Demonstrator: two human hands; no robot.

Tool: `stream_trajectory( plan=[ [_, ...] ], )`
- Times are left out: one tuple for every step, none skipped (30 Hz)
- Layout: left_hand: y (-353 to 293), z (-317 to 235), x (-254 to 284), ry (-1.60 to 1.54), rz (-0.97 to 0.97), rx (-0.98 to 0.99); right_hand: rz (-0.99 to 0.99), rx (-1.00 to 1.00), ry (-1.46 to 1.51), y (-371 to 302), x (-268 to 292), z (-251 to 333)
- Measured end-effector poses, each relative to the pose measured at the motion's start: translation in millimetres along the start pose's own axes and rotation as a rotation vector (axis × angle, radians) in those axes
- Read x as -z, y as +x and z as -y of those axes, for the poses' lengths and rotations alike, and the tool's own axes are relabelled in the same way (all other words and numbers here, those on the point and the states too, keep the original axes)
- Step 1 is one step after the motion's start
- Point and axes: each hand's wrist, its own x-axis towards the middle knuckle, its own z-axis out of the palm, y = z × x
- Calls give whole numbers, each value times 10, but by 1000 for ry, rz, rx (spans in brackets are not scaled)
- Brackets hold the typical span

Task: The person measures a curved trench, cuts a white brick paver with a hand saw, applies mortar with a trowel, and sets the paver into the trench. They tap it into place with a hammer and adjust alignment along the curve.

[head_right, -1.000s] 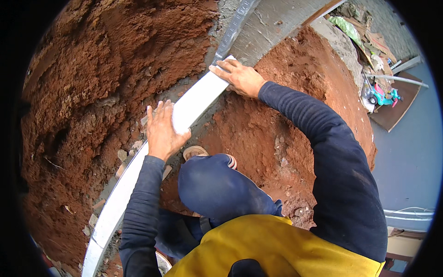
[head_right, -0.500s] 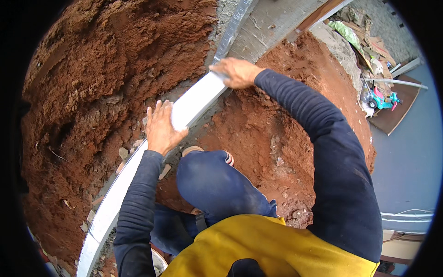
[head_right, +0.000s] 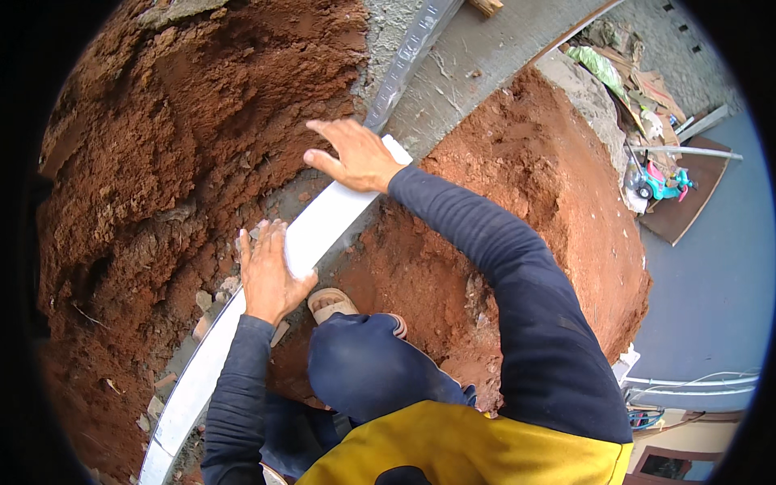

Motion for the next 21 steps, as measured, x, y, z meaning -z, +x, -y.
stream_trajectory(
  plan=[
    [-2,12,-13,-13,-12,-8,25,56,6,75,172,-7],
    [-6,29,-27,-20,-28,-21,-53,134,14,137,299,-12],
    [-8,44,-47,-29,-45,-30,-84,90,51,199,384,2],
    [-14,57,-67,-40,-65,-37,-178,193,52,241,387,43],
    [-24,68,-81,-40,-52,-28,-133,141,70,268,313,86],
    [-24,74,-90,-35,-43,-29,-157,147,73,295,215,132],
    [-13,78,-92,-31,-81,-55,-203,169,96,274,12,174],
    [2,72,-98,-32,-22,-27,98,50,-45,192,-285,270],
    [14,70,-94,-29,-7,-26,63,41,-7,188,-327,217],
    [23,63,-87,-9,-25,-11,86,-49,23,181,-435,225],
    [43,55,-85,18,27,14,108,-12,37,198,-424,181],
    [35,49,-84,-14,0,-33,132,-31,28,204,-399,163],
    [52,57,-92,-19,-12,-23,180,-39,17,261,-297,142],
    [22,74,-90,-11,17,12,113,24,-19,322,-166,155],
    [14,89,-108,2,28,16,46,84,51,380,-26,168],
    [2,101,-135,-16,-16,-13,-82,178,55,425,110,201],
    [-14,127,-156,-19,-22,-15,-219,184,5,442,130,276],
    [-23,142,-181,-24,-72,-39,-221,204,79,430,186,307],
    [-21,146,-205,-12,-77,-31,-228,246,51,423,84,377],
    [-5,149,-224,-12,-21,5,-242,264,32,391,19,371],
    [2,130,-238,-19,-6,18,4,205,-137,312,-214,446]
  ],
)
